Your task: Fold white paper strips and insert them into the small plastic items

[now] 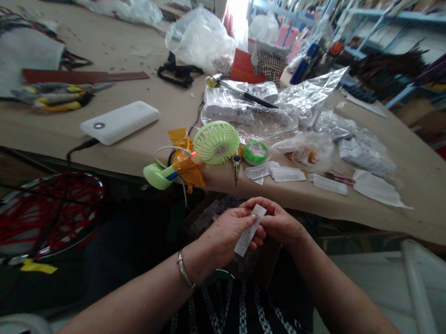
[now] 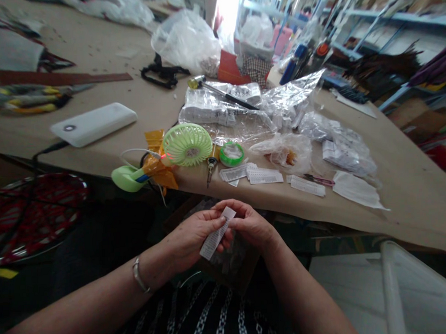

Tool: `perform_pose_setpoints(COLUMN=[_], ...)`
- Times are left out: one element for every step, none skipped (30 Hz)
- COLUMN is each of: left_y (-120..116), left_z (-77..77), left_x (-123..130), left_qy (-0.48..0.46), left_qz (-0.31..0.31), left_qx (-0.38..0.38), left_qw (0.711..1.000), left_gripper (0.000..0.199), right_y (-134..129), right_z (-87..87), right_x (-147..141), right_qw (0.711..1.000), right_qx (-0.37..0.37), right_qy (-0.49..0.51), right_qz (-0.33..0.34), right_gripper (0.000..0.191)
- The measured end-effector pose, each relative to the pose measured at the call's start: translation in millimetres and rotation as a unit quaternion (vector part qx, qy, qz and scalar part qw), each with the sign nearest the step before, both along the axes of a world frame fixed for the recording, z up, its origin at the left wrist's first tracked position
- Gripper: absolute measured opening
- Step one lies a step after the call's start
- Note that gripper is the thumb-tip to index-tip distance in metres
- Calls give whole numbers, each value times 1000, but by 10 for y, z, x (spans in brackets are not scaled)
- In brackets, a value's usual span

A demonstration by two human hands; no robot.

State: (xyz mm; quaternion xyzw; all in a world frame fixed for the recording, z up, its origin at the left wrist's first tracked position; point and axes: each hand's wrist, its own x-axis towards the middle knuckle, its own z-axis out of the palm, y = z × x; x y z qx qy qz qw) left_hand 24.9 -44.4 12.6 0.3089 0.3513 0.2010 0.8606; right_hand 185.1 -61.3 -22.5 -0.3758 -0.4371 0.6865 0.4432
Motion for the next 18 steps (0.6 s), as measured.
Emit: perform_pose_setpoints(left_y=[0,0,0,-1,-2,-3,-4,-6,-6,-7,-6,-5,-3,-1,1,4,7,9], left_z=[10,21,33,42,48,50,47,39,29,16,3,-9,-20,-28,-33,-35,-34,-31], left_x=[-2,-5,-7,-8,-8,-6,-3,0,3,5,6,4,1,-4,-10,-17,-24,-29], left_qy=[4,10,15,20,23,22,20,16,12,8,4,2,0,-1,-3,-8,-13,-19], left_qz=[8,18,26,33,37,39,37,33,25,14,3,-6,-10,-11,-7,-2,5,10], left_qx=[2,5,8,9,10,12,13,16,18,21,22,23,22,18,12,3,-6,-14], left_qw=[1000,1000,1000,999,999,999,999,999,999,1000,1000,1000,1000,1000,1000,1000,1000,1000], left_gripper=[15,16,17,18,19,20,19,19,18,18,19,20,21,21,20,19,18,17], right_y=[-1,-1,-3,-5,-8,-11,-15,-17,-19,-19,-17,-15,-12,-11,-13,-17,-25,-36], right_z=[13,27,43,60,78,98,119,141,164,187,209,230,248,262,271,276,277,275], right_x=[-10,-22,-36,-50,-66,-81,-95,-108,-120,-131,-140,-148,-156,-163,-169,-174,-178,-180], right_qw=[999,998,995,992,988,985,983,980,978,975,973,971,969,966,963,960,956,950], right_qx=[5,11,19,26,30,33,36,37,38,39,42,45,50,55,62,70,80,96], right_qy=[-18,-35,-49,-63,-78,-95,-111,-128,-143,-157,-170,-180,-191,-203,-216,-229,-243,-259], right_qz=[-26,-56,-85,-110,-128,-138,-144,-148,-148,-149,-150,-151,-151,-148,-146,-144,-144,-148], right_gripper=[38,35,29,23,17,14,13,13,14,14,15,15,15,15,15,15,15,14])
